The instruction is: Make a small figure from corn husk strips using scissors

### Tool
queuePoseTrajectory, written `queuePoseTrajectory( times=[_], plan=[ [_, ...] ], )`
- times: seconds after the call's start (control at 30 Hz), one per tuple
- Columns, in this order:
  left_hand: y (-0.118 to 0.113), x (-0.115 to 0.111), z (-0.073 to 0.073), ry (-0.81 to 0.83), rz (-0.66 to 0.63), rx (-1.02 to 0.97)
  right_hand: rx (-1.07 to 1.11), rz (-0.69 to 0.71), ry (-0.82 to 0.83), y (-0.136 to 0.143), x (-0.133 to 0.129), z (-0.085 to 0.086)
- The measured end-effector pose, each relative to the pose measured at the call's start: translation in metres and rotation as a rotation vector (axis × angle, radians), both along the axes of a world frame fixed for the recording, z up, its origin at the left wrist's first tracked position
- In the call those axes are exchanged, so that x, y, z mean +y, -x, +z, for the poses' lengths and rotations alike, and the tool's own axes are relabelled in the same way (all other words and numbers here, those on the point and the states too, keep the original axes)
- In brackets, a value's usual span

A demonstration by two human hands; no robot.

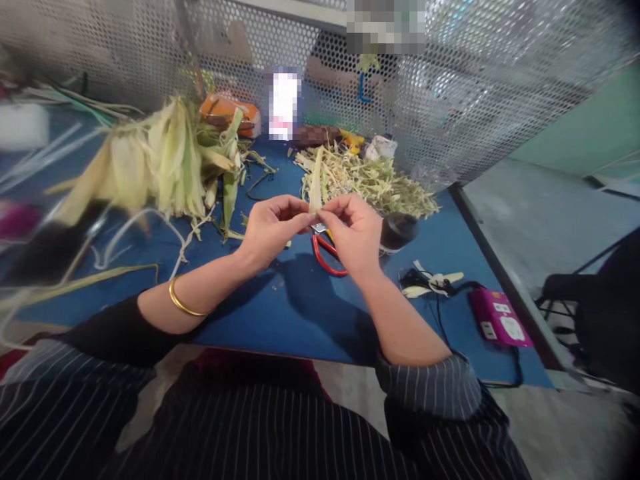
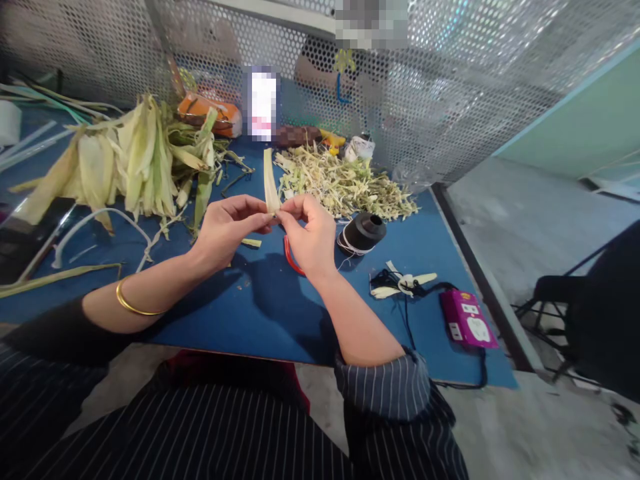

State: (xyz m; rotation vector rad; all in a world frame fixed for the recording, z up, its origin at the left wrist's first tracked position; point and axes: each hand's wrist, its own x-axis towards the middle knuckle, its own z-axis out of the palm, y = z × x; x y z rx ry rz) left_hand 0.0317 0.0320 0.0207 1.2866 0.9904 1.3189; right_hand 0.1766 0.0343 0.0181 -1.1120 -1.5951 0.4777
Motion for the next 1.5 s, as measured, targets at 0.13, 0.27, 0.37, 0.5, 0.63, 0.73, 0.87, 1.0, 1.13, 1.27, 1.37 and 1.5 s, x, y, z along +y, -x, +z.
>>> queuePoseTrajectory(
  times=[0.13, 0.27, 0.37, 0.5, 0.63, 0.73, 0.87, 1.0, 1.13, 1.27, 1.37, 1.5],
  plan=[
    [-0.0006, 0.0014, -0.0033, -0.037, 0.026, 0.036, 0.003, 0.019, 0.004, 0.0000, -0.0008, 0.0015],
    [0.0002, 0.0029, -0.0042, 0.032, -0.014, -0.042, -0.025, 0.072, -0.034, 0.0006, -0.0006, 0.0003],
    [0.0016, 0.0040, -0.0044, 0.132, -0.036, -0.125, -0.090, 0.099, -0.095, 0.0007, -0.0014, 0.0002],
    [0.0032, 0.0045, -0.0044, 0.217, -0.083, -0.189, -0.148, 0.067, -0.124, 0.0005, -0.0033, 0.0019],
    [0.0035, 0.0045, -0.0044, 0.222, -0.096, -0.210, -0.118, 0.060, -0.095, 0.0009, -0.0028, 0.0015],
    [0.0032, 0.0048, -0.0048, 0.214, -0.087, -0.221, -0.054, 0.070, -0.065, 0.0013, -0.0016, -0.0007],
    [0.0025, 0.0047, -0.0051, 0.189, -0.064, -0.188, -0.029, 0.052, -0.015, 0.0017, -0.0014, -0.0023],
    [0.0018, 0.0037, -0.0045, 0.139, 0.007, -0.144, -0.013, 0.039, 0.032, 0.0033, -0.0021, -0.0032],
    [0.0013, 0.0034, -0.0047, 0.138, 0.037, -0.152, 0.053, 0.050, 0.071, 0.0053, -0.0017, -0.0053],
    [0.0004, 0.0034, -0.0044, 0.170, 0.039, -0.169, 0.138, 0.088, 0.100, 0.0060, -0.0007, -0.0064],
    [0.0000, 0.0031, -0.0043, 0.161, 0.032, -0.176, 0.149, 0.082, 0.103, 0.0059, -0.0006, -0.0058],
    [0.0003, 0.0023, -0.0046, 0.123, -0.006, -0.162, 0.148, 0.066, 0.094, 0.0043, 0.0004, -0.0052]
  ],
)
